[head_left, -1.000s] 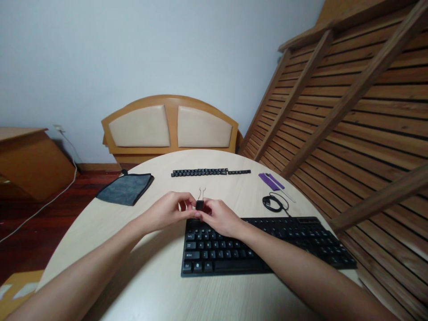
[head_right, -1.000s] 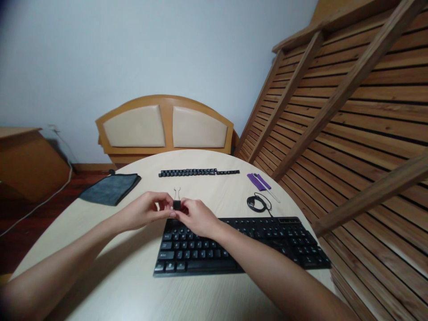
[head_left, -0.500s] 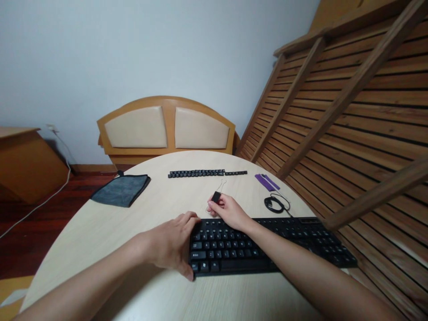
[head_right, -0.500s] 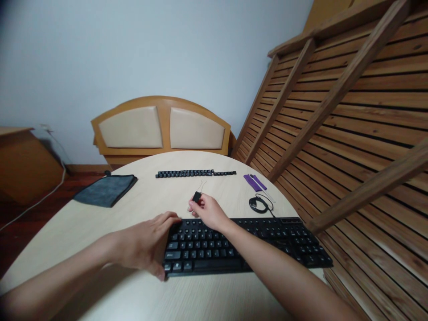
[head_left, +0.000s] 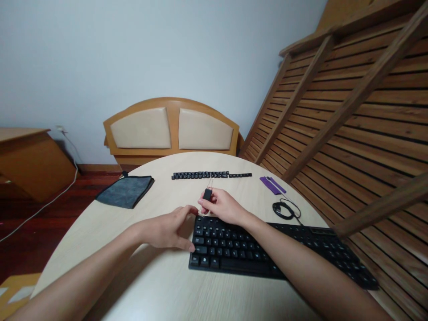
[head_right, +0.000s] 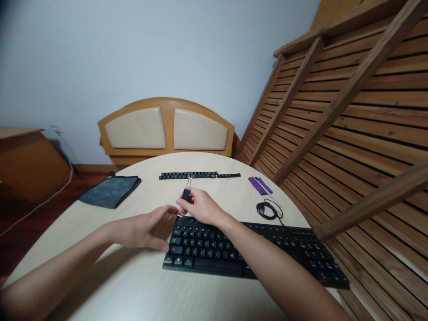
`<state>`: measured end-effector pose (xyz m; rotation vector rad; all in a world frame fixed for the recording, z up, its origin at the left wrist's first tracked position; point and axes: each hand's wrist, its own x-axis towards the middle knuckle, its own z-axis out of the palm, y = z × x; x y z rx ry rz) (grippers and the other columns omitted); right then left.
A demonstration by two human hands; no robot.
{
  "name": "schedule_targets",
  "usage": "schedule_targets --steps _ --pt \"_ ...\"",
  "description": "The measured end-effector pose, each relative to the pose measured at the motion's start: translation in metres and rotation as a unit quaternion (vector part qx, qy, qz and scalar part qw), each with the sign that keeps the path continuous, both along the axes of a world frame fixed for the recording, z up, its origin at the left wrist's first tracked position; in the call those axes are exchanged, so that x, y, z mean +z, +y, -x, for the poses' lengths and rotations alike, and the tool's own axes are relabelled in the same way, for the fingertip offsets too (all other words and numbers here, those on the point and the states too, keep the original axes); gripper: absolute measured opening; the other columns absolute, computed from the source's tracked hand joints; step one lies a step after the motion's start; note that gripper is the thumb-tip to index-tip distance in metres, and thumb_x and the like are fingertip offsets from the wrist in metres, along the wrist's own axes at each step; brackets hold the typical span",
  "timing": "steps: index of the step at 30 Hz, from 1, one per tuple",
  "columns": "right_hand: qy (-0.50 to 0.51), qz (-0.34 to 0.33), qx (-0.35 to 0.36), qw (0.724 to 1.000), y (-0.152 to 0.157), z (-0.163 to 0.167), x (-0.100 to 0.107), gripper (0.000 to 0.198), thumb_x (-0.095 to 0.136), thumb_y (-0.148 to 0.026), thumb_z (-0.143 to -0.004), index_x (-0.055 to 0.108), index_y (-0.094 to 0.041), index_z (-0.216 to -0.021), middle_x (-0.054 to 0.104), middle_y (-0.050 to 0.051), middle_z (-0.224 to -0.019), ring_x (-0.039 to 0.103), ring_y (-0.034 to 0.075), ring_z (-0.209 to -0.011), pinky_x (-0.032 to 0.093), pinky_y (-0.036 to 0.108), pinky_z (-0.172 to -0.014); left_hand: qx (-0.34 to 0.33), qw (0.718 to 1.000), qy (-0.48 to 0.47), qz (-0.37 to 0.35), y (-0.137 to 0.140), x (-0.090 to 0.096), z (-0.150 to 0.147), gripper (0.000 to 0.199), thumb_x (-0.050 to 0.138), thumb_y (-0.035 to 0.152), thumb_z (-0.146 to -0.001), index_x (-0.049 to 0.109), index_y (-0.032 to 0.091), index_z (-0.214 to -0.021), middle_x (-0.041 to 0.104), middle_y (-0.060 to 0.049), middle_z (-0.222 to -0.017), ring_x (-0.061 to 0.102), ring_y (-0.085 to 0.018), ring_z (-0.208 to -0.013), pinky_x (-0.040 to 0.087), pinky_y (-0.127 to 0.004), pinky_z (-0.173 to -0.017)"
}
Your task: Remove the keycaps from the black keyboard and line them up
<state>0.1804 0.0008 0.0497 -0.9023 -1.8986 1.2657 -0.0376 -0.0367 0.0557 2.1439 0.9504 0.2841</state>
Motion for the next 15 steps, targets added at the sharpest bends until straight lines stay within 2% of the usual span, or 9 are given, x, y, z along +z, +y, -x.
schedule_targets --steps 5,11,15 --pt "0.004 0.001 0.039 0.999 -0.019 0.008 -0.01 0.031 0.052 -0.045 -0.093 0.062 -0.016 -0.086 0.067 0.003 -0.078 0.064 0.014 -0.071 0.052 0.027 -0.069 -0.01 1.0 -0.017 -0.017 0.007 -0.002 0.0 0.054 0.072 0.04 -0.073 0.056 0.018 -0.12 0.061 -0.011 -0.114 0.056 -0.028 -0.104 0.043 -0.041 -0.093" --pt "-0.034 0.0 0.039 0.999 -0.02 0.004 -0.014 0.04 0.048 -0.048 -0.094 0.069 -0.014 -0.087 0.07 0.005 -0.079 0.065 0.015 -0.073 0.052 0.028 -0.069 -0.04 0.999 -0.033 -0.014 0.011 -0.002 0.0 0.044 0.071 0.036 -0.077 0.059 0.02 -0.117 0.064 -0.007 -0.113 0.057 -0.024 -0.104 0.043 -0.037 -0.092" --pt "-0.031 -0.036 0.029 0.998 -0.021 0.004 -0.014 0.04 0.05 -0.049 -0.093 0.07 -0.015 -0.085 0.07 0.004 -0.083 0.063 0.015 -0.074 0.049 0.026 -0.069 -0.038 0.998 -0.04 -0.024 0.014 -0.005 -0.002 0.044 0.073 0.036 -0.076 0.06 0.019 -0.114 0.064 -0.007 -0.111 0.057 -0.024 -0.104 0.042 -0.037 -0.093"
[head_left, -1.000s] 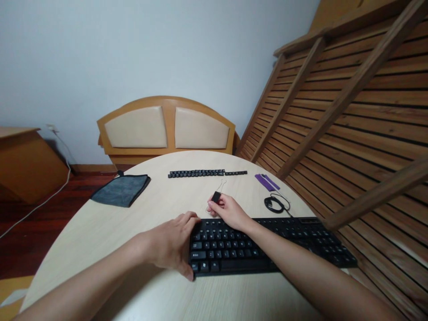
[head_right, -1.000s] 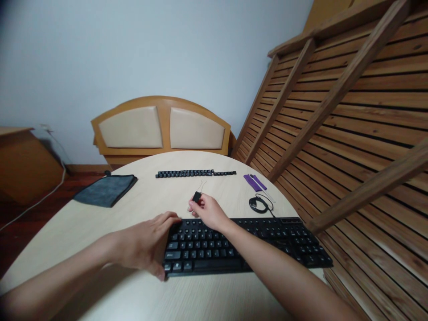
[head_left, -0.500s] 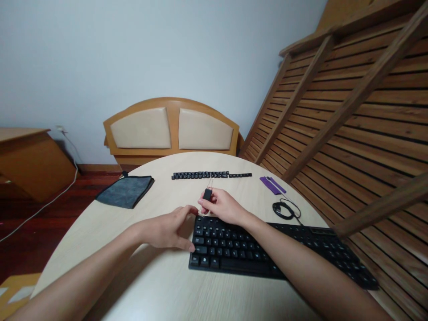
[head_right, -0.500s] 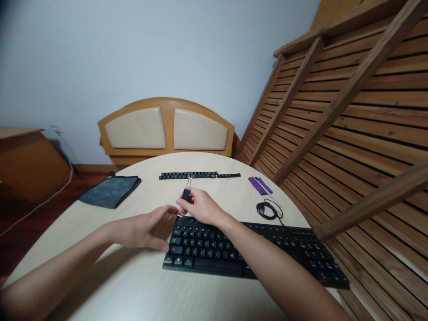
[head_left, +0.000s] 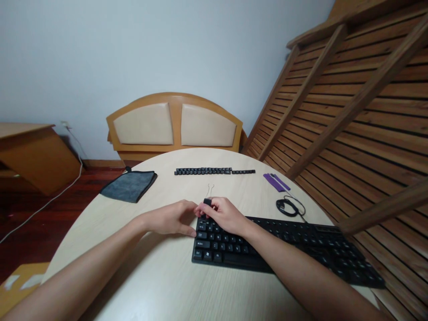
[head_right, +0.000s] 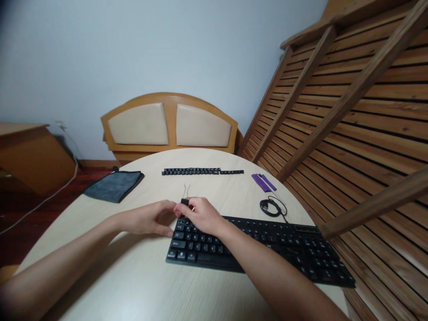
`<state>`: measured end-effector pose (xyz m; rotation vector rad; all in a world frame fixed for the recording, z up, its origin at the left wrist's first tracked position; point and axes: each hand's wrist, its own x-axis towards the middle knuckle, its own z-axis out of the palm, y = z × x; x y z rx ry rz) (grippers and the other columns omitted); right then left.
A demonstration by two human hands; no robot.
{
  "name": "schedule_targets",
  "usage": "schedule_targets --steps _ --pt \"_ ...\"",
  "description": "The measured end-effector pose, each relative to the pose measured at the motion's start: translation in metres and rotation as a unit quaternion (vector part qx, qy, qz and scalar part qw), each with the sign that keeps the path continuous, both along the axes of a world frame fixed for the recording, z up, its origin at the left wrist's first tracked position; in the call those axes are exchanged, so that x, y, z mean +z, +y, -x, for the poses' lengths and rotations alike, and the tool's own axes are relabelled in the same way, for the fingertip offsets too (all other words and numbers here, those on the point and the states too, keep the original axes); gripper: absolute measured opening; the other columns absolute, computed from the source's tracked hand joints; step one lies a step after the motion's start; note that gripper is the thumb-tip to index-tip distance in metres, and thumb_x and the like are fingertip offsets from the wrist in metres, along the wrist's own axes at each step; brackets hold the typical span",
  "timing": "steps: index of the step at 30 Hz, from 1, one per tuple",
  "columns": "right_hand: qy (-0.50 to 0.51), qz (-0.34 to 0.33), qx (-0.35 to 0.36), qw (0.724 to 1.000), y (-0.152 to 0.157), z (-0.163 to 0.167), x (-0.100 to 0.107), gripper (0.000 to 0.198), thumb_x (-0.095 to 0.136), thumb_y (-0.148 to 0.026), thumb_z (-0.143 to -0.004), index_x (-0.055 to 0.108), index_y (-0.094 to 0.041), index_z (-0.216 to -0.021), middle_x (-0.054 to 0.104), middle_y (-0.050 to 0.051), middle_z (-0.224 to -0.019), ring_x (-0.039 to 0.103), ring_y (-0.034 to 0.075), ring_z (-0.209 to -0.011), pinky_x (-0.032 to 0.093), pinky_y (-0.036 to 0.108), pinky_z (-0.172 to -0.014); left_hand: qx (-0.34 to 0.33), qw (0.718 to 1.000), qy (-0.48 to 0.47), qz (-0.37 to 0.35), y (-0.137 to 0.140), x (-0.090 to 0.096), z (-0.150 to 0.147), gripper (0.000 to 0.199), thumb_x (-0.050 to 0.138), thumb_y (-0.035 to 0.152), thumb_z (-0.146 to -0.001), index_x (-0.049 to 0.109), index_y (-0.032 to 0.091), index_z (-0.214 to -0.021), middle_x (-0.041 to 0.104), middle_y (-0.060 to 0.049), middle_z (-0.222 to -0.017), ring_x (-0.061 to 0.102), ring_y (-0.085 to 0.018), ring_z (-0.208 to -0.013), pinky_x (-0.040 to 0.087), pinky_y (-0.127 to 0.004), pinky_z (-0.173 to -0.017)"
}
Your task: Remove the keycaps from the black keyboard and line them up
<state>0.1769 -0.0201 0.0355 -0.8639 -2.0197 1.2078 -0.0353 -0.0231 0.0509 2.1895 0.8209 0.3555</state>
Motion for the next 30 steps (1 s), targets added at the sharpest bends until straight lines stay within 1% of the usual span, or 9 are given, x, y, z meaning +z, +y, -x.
schedule_targets --steps 2,4,6,11,16,19,26,30 --pt "-0.003 -0.022 0.002 1.0 0.0 0.0 -0.001 0.039 0.052 -0.048 -0.093 0.07 -0.016 -0.082 0.07 0.004 -0.084 0.063 0.015 -0.076 0.048 0.025 -0.07 -0.006 1.0 0.004 -0.007 0.002 -0.003 -0.001 0.043 0.074 0.037 -0.075 0.061 0.018 -0.111 0.064 -0.007 -0.108 0.056 -0.024 -0.103 0.042 -0.038 -0.093" --pt "0.001 -0.028 0.006 1.0 0.0 0.0 -0.001 0.037 0.054 -0.047 -0.091 0.07 -0.016 -0.081 0.07 0.004 -0.086 0.062 0.015 -0.078 0.047 0.025 -0.07 -0.014 1.0 0.004 -0.014 0.004 -0.005 -0.002 0.041 0.074 0.038 -0.076 0.062 0.018 -0.109 0.064 -0.006 -0.106 0.055 -0.024 -0.104 0.04 -0.039 -0.094" --pt "0.01 -0.022 0.01 1.0 0.0 0.0 -0.003 0.035 0.057 -0.047 -0.09 0.071 -0.016 -0.083 0.07 0.004 -0.087 0.062 0.014 -0.077 0.047 0.025 -0.07 -0.021 1.0 0.006 -0.019 0.004 -0.006 -0.002 0.041 0.075 0.038 -0.076 0.062 0.018 -0.109 0.064 -0.006 -0.107 0.055 -0.024 -0.105 0.039 -0.039 -0.095" --pt "0.042 0.006 0.012 0.999 0.001 0.0 -0.006 0.036 0.054 -0.048 -0.091 0.071 -0.017 -0.093 0.068 0.003 -0.08 0.062 0.014 -0.072 0.049 0.025 -0.067 -0.014 1.0 -0.001 -0.01 0.005 -0.007 -0.002 0.042 0.075 0.038 -0.076 0.061 0.017 -0.109 0.063 -0.007 -0.109 0.055 -0.023 -0.102 0.041 -0.037 -0.092" --pt "0.041 0.024 -0.001 0.999 0.002 0.001 -0.009 0.038 0.054 -0.049 -0.091 0.071 -0.016 -0.092 0.068 0.003 -0.081 0.06 0.013 -0.067 0.049 0.024 -0.064 -0.031 0.999 -0.039 0.009 0.006 -0.008 -0.002 0.036 0.073 0.035 -0.078 0.061 0.019 -0.108 0.064 -0.005 -0.108 0.057 -0.021 -0.102 0.041 -0.036 -0.094" --pt "0.049 0.033 -0.003 0.998 0.002 0.001 -0.008 0.04 0.05 -0.05 -0.093 0.071 -0.015 -0.093 0.068 0.004 -0.081 0.06 0.012 -0.067 0.05 0.024 -0.064 -0.031 0.999 -0.043 0.01 0.006 -0.009 -0.003 0.036 0.073 0.035 -0.079 0.061 0.019 -0.109 0.065 -0.005 -0.109 0.057 -0.022 -0.103 0.041 -0.037 -0.095" --pt "0.017 0.026 0.0 1.0 0.002 0.001 -0.01 0.04 0.05 -0.049 -0.093 0.071 -0.015 -0.096 0.07 0.005 -0.084 0.063 0.014 -0.071 0.051 0.026 -0.068 -0.033 0.998 -0.048 0.009 0.007 -0.008 -0.003 0.036 0.074 0.034 -0.078 0.062 0.02 -0.109 0.065 -0.005 -0.108 0.057 -0.021 -0.101 0.042 -0.036 -0.094" --pt "0.0 0.009 0.003 1.0 0.001 0.0 -0.01 0.038 0.05 -0.047 -0.094 0.071 -0.015 -0.091 0.069 0.004 -0.081 0.063 0.014 -0.072 0.05 0.025 -0.067 -0.032 0.999 -0.041 0.016 0.007 -0.008 -0.002 0.035 0.074 0.032 -0.078 0.062 0.019 -0.108 0.065 -0.005 -0.11 0.057 -0.021 -0.102 0.041 -0.036 -0.094"
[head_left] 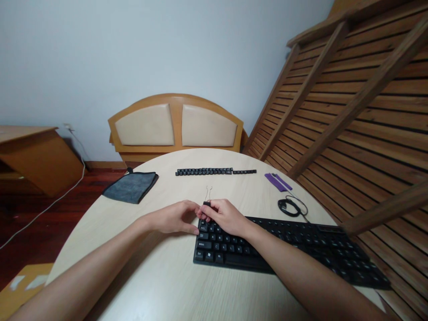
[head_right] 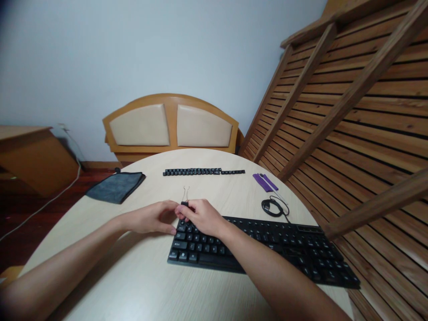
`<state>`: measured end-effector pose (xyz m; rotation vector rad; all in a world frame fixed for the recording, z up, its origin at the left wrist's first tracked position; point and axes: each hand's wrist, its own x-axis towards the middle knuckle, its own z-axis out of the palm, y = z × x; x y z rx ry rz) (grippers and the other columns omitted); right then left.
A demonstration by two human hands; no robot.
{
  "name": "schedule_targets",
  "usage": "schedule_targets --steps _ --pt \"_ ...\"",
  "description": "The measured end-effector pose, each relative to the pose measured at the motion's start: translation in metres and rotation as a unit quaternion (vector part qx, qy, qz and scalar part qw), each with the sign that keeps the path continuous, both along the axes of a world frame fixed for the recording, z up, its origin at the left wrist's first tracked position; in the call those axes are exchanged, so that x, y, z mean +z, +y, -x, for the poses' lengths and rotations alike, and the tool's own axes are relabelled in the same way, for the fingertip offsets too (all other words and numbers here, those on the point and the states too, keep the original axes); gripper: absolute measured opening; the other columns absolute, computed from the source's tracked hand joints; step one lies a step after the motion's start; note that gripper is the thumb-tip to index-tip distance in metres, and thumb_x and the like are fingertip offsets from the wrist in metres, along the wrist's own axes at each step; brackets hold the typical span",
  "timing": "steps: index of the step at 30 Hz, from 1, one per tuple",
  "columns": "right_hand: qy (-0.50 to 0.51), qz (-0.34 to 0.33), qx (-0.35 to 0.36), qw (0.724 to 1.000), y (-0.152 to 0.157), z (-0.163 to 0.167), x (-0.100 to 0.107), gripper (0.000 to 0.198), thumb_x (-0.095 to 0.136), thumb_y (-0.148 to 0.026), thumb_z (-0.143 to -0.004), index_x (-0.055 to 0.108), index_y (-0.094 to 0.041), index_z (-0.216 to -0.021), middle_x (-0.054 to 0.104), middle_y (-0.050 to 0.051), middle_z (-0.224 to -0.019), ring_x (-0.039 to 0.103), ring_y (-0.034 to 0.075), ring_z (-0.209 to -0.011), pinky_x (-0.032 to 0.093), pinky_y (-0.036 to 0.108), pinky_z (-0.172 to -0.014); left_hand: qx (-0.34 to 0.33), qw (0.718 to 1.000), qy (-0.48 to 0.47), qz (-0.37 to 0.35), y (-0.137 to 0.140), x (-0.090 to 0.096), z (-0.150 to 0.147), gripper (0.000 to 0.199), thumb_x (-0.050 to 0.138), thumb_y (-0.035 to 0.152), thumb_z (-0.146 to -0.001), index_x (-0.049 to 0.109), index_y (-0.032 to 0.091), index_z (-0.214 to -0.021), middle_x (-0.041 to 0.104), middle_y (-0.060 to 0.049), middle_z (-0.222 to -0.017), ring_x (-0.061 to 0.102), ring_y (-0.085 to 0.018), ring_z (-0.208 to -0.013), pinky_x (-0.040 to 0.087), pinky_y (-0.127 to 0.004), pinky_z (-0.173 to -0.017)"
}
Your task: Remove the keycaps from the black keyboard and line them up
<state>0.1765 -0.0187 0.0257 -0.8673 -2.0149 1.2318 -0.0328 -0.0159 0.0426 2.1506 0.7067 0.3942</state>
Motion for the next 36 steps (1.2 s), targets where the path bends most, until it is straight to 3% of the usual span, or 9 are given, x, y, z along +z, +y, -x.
schedule_targets --steps 7,13,17,24,32,36 --pt "-0.097 -0.094 0.003 0.991 -0.004 -0.001 0.007 0.04 0.053 -0.045 -0.093 0.07 -0.014 -0.073 0.068 0.003 -0.07 0.059 0.013 -0.064 0.043 0.024 -0.063 0.021 0.998 0.048 -0.016 0.0 0.001 0.001 0.034 0.074 0.038 -0.076 0.064 0.018 -0.102 0.066 -0.005 -0.102 0.057 -0.022 -0.098 0.043 -0.035 -0.089" --pt "-0.109 -0.175 0.073 0.976 -0.003 -0.004 0.01 0.039 0.052 -0.046 -0.094 0.071 -0.015 -0.078 0.07 0.005 -0.079 0.062 0.015 -0.075 0.045 0.024 -0.072 0.009 0.999 0.043 -0.015 0.0 0.001 0.001 0.034 0.072 0.04 -0.078 0.063 0.018 -0.102 0.065 -0.005 -0.105 0.057 -0.023 -0.099 0.043 -0.035 -0.089" --pt "-0.092 -0.168 0.121 0.974 0.001 -0.007 0.012 0.037 0.051 -0.045 -0.095 0.073 -0.016 -0.088 0.072 0.006 -0.089 0.065 0.015 -0.082 0.046 0.024 -0.077 -0.004 1.0 0.028 -0.01 0.0 0.002 0.001 0.032 0.071 0.041 -0.079 0.063 0.019 -0.101 0.065 -0.005 -0.106 0.056 -0.022 -0.102 0.041 -0.034 -0.092" --pt "-0.119 -0.11 0.063 0.985 0.002 -0.006 0.009 0.039 0.048 -0.044 -0.096 0.073 -0.016 -0.086 0.072 0.003 -0.08 0.064 0.014 -0.07 0.045 0.023 -0.065 0.0 0.999 0.045 -0.019 0.0 0.002 0.003 0.033 0.071 0.041 -0.079 0.064 0.018 -0.102 0.066 -0.005 -0.103 0.057 -0.023 -0.1 0.041 -0.035 -0.09" --pt "-0.179 -0.175 0.098 0.963 0.001 -0.013 0.021 0.031 0.055 -0.04 -0.093 0.073 -0.015 -0.088 0.073 0.006 -0.081 0.062 0.013 -0.063 0.041 0.023 -0.059 0.002 0.999 0.037 -0.018 0.0 0.001 0.001 0.024 0.072 0.033 -0.079 0.064 0.017 -0.095 0.066 -0.004 -0.1 0.058 -0.021 -0.096 0.042 -0.032 -0.085" --pt "-0.192 -0.194 0.105 0.956 -0.003 -0.016 0.021 0.031 0.053 -0.039 -0.094 0.073 -0.016 -0.089 0.074 0.007 -0.085 0.065 0.016 -0.072 0.043 0.024 -0.065 0.0 1.0 -0.01 0.014 -0.001 0.0 -0.001 0.022 0.073 0.032 -0.078 0.062 0.017 -0.09 0.064 -0.006 -0.113 0.058 -0.02 -0.1 0.042 -0.031 -0.088"
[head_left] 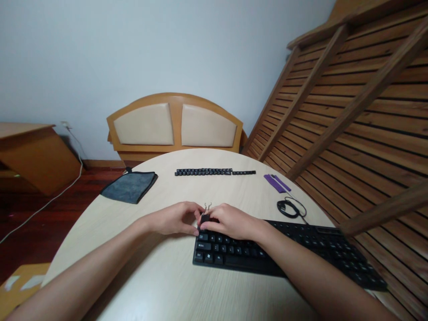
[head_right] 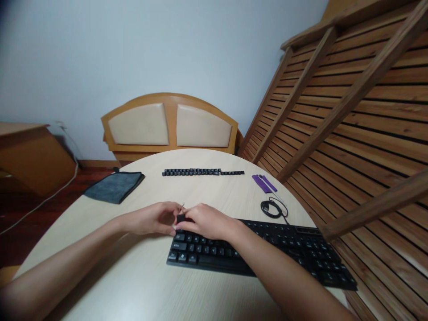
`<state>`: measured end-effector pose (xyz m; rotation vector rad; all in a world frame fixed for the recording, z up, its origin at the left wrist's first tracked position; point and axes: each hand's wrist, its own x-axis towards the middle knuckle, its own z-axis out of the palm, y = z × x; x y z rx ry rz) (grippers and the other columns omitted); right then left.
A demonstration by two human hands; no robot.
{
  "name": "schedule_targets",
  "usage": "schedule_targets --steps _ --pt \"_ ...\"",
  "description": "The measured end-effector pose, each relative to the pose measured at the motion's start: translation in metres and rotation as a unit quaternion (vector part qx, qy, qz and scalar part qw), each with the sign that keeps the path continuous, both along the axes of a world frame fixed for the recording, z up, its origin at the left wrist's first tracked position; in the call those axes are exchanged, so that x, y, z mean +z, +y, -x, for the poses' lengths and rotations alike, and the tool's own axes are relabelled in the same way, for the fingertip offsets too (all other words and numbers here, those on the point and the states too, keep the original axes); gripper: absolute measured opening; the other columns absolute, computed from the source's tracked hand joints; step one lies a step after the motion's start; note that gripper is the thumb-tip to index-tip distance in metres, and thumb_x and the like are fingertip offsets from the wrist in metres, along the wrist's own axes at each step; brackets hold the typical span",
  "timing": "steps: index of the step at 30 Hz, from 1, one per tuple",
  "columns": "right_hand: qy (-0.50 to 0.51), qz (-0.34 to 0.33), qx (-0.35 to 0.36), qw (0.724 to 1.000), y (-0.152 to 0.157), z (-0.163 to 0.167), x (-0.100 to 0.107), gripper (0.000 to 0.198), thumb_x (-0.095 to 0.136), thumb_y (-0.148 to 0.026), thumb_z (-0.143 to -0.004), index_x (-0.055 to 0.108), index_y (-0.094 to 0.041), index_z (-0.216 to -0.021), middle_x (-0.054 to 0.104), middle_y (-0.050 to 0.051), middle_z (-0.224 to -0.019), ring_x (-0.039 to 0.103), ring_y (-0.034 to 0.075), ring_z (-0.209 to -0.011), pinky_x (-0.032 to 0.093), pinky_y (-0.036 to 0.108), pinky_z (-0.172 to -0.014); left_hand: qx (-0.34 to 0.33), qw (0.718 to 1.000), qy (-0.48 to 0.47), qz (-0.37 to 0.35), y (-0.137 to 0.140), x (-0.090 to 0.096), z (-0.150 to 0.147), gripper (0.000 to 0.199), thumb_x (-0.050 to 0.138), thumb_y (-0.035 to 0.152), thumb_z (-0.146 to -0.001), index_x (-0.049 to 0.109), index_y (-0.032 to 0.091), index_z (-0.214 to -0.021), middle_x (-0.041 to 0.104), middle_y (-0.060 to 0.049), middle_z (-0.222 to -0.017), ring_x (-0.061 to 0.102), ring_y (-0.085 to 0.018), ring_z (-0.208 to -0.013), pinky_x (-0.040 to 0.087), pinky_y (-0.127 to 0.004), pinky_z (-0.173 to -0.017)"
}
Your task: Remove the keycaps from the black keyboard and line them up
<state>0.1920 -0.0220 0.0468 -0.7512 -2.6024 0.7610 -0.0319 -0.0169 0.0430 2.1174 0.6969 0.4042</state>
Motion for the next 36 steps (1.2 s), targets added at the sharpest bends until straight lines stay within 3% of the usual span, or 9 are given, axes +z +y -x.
schedule_targets --steps 5,10,22,28,36 --pt "0.056 0.025 -0.066 0.996 -0.007 0.0 -0.015 0.035 0.052 -0.042 -0.094 0.072 -0.015 -0.085 0.07 0.005 -0.076 0.061 0.014 -0.065 0.041 0.024 -0.061 -0.007 1.0 -0.021 0.02 0.0 -0.003 -0.002 0.022 0.075 0.03 -0.077 0.061 0.017 -0.085 0.062 -0.007 -0.117 0.057 -0.02 -0.103 0.042 -0.033 -0.09" --pt "0.113 0.063 -0.084 0.988 -0.012 0.003 -0.019 0.031 0.051 -0.038 -0.096 0.072 -0.018 -0.089 0.071 0.002 -0.081 0.062 0.014 -0.07 0.043 0.023 -0.065 -0.023 0.999 -0.035 0.031 0.0 -0.002 -0.002 0.015 0.072 0.029 -0.081 0.064 0.018 -0.086 0.063 -0.005 -0.109 0.058 -0.019 -0.103 0.042 -0.033 -0.094" --pt "0.108 0.06 -0.118 0.985 -0.012 0.0 -0.023 0.031 0.054 -0.04 -0.093 0.072 -0.017 -0.084 0.072 0.005 -0.078 0.063 0.014 -0.066 0.045 0.025 -0.064 -0.013 0.999 -0.02 0.022 0.0 -0.004 -0.004 0.016 0.068 0.033 -0.085 0.065 0.017 -0.086 0.064 -0.005 -0.106 0.059 -0.018 -0.097 0.044 -0.031 -0.089" --pt "0.18 0.14 -0.128 0.965 -0.013 0.002 -0.022 0.034 0.049 -0.043 -0.095 0.069 -0.016 -0.086 0.073 0.006 -0.082 0.069 0.017 -0.075 0.052 0.027 -0.069 -0.012 1.0 -0.003 0.015 -0.004 0.0 -0.006 0.017 0.065 0.033 -0.086 0.065 0.017 -0.08 0.061 -0.007 -0.114 0.059 -0.019 -0.101 0.044 -0.031 -0.092" --pt "0.167 0.102 -0.146 0.97 -0.017 0.001 -0.018 0.03 0.052 -0.04 -0.094 0.069 -0.018 -0.085 0.072 0.004 -0.082 0.068 0.017 -0.074 0.051 0.026 -0.066 0.001 1.0 -0.006 0.022 -0.008 0.002 -0.009 0.014 0.064 0.029 -0.085 0.063 0.017 -0.079 0.063 -0.006 -0.11 0.058 -0.019 -0.099 0.044 -0.032 -0.091"
